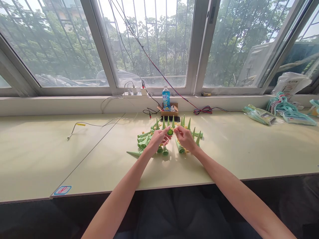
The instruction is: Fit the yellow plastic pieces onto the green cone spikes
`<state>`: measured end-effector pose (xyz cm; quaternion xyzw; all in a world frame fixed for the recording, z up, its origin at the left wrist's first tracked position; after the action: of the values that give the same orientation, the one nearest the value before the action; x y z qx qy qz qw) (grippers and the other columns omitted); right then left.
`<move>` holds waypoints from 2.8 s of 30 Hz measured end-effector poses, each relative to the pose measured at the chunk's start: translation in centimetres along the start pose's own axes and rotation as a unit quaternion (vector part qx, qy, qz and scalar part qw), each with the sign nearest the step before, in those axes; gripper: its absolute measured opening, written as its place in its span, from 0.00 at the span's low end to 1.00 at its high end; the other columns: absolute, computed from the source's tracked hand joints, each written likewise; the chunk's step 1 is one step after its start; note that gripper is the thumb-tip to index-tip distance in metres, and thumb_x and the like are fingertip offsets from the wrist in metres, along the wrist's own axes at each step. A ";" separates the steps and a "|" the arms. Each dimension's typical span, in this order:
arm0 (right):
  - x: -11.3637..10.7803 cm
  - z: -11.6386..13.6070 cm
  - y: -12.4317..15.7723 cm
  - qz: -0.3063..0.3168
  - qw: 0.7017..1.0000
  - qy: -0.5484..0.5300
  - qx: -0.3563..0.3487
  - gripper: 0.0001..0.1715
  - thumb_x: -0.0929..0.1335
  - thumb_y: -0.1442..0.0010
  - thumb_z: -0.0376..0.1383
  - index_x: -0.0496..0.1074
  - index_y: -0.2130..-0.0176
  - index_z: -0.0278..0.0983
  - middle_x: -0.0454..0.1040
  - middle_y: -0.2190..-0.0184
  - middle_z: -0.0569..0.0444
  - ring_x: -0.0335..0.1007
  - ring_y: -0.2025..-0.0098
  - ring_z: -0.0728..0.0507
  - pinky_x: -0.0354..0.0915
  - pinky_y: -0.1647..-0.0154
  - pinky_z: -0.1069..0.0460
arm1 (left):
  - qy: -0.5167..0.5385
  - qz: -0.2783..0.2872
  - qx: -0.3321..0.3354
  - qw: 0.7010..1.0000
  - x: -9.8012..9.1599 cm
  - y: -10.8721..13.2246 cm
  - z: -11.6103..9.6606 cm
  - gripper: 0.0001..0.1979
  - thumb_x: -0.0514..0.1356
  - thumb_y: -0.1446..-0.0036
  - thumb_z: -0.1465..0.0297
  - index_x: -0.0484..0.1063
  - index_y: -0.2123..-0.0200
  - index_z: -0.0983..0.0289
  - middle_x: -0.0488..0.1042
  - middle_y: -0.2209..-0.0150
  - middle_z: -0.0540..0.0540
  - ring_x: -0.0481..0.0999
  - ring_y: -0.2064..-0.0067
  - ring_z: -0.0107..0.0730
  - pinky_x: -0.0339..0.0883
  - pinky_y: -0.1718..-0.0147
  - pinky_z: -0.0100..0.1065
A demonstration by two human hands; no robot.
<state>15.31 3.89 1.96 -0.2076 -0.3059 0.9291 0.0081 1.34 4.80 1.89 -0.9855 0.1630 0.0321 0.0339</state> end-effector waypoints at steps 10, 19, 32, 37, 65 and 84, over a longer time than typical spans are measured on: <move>-0.2 0.2 -0.1 -0.017 0.999 0.036 0.002 0.24 0.57 0.33 0.49 0.55 0.75 0.39 0.56 0.81 0.59 0.50 0.79 0.49 0.50 0.76 0.52 | -0.019 0.016 0.037 0.999 0.3 0.4 -0.7 0.19 0.65 0.49 0.53 0.72 0.70 0.64 0.66 0.81 0.49 0.64 0.81 0.22 0.53 0.84 0.25; -0.3 -0.2 -0.1 -0.024 0.999 0.044 0.011 0.25 0.57 0.33 0.49 0.52 0.76 0.40 0.56 0.82 0.60 0.49 0.79 0.50 0.49 0.76 0.52 | -0.063 -0.016 0.072 0.995 0.0 0.5 -1.1 0.20 0.68 0.51 0.57 0.71 0.60 0.64 0.74 0.63 0.56 0.66 0.80 0.18 0.58 0.85 0.25; -0.3 -0.2 -0.2 -0.031 0.999 0.044 0.010 0.25 0.57 0.33 0.49 0.52 0.77 0.39 0.58 0.82 0.59 0.51 0.79 0.50 0.50 0.76 0.52 | -0.148 -0.038 0.197 0.969 0.2 0.2 -1.4 0.15 0.64 0.47 0.61 0.72 0.58 0.62 0.73 0.58 0.55 0.69 0.76 0.20 0.63 0.82 0.25; -0.3 -0.3 -0.2 -0.036 0.999 0.036 0.009 0.25 0.57 0.33 0.49 0.52 0.77 0.39 0.57 0.82 0.59 0.51 0.78 0.49 0.50 0.75 0.52 | -0.173 -0.064 0.225 0.957 0.1 0.2 -1.5 0.13 0.63 0.46 0.62 0.72 0.58 0.62 0.72 0.56 0.56 0.71 0.72 0.22 0.66 0.79 0.25; -0.2 -0.1 -0.1 -0.030 0.999 -0.016 -0.005 0.21 0.60 0.34 0.50 0.60 0.71 0.39 0.56 0.79 0.60 0.50 0.80 0.51 0.50 0.78 0.54 | -0.148 -0.176 0.167 0.959 -1.2 0.4 -1.6 0.27 0.54 0.41 0.50 0.70 0.82 0.64 0.53 0.90 0.45 0.53 0.86 0.22 0.53 0.82 0.30; -0.1 0.0 0.0 -0.004 1.000 -0.015 -0.008 0.20 0.60 0.33 0.48 0.59 0.72 0.39 0.56 0.80 0.60 0.50 0.79 0.50 0.50 0.77 0.53 | -0.148 -0.086 0.076 0.982 -0.2 0.7 -1.2 0.29 0.56 0.44 0.48 0.64 0.86 0.64 0.65 0.88 0.50 0.57 0.87 0.21 0.54 0.83 0.28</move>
<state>15.38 3.87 2.01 -0.1922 -0.3144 0.9296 0.0051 0.97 4.17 3.02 -0.9748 0.0730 0.1618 0.1352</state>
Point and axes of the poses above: each hand's wrist, its own y-axis away from the middle knuckle, its own x-axis out of the palm, z = x × y, the point moved 6 cm from there along -y, towards the middle knuckle
